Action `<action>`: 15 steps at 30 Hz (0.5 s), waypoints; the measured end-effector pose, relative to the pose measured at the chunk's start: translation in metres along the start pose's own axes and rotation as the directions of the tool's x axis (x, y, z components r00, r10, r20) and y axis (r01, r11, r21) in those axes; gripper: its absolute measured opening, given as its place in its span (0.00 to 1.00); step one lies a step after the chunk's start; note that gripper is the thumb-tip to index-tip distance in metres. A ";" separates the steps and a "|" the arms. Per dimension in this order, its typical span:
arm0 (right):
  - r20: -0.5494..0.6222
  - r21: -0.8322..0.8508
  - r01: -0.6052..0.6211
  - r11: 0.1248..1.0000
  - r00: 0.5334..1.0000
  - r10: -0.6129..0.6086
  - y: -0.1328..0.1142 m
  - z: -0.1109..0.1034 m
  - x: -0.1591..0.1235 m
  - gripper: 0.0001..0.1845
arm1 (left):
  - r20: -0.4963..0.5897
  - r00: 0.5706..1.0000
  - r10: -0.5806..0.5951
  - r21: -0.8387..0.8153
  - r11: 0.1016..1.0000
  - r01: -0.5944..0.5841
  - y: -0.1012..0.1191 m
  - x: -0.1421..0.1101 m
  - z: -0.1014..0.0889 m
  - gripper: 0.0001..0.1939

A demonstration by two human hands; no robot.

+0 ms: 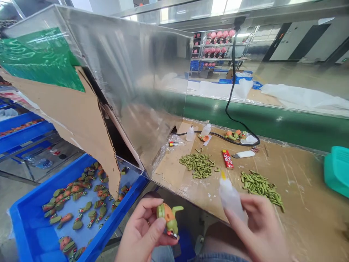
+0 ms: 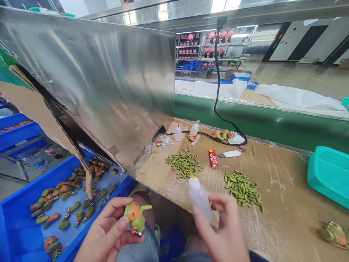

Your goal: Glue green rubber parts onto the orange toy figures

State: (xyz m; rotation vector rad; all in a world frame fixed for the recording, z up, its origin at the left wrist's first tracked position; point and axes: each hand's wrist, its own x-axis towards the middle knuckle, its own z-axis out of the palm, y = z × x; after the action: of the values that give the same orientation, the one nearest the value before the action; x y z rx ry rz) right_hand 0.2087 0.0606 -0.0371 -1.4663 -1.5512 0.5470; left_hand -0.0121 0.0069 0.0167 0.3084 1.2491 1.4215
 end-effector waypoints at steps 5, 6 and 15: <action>-0.092 -0.141 -0.092 0.986 0.993 0.080 0.069 0.019 0.045 0.27 | -0.003 1.000 0.001 0.005 1.000 -0.001 -0.001 0.000 0.000 0.25; -0.123 -0.177 -0.078 0.981 0.991 0.056 0.073 0.019 0.045 0.29 | -0.007 1.000 0.000 0.003 1.000 0.000 -0.002 0.000 -0.001 0.25; 0.127 -0.399 0.512 0.761 0.853 -0.507 0.035 0.071 0.039 0.09 | 0.011 0.999 -0.045 -0.002 0.999 0.045 -0.004 0.004 0.000 0.26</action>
State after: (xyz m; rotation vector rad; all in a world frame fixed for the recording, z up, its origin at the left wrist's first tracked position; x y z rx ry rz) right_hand 0.1735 0.1228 -0.0888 -1.2470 -2.0698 -0.1191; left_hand -0.0108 0.0094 0.0123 0.2851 1.2382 1.3808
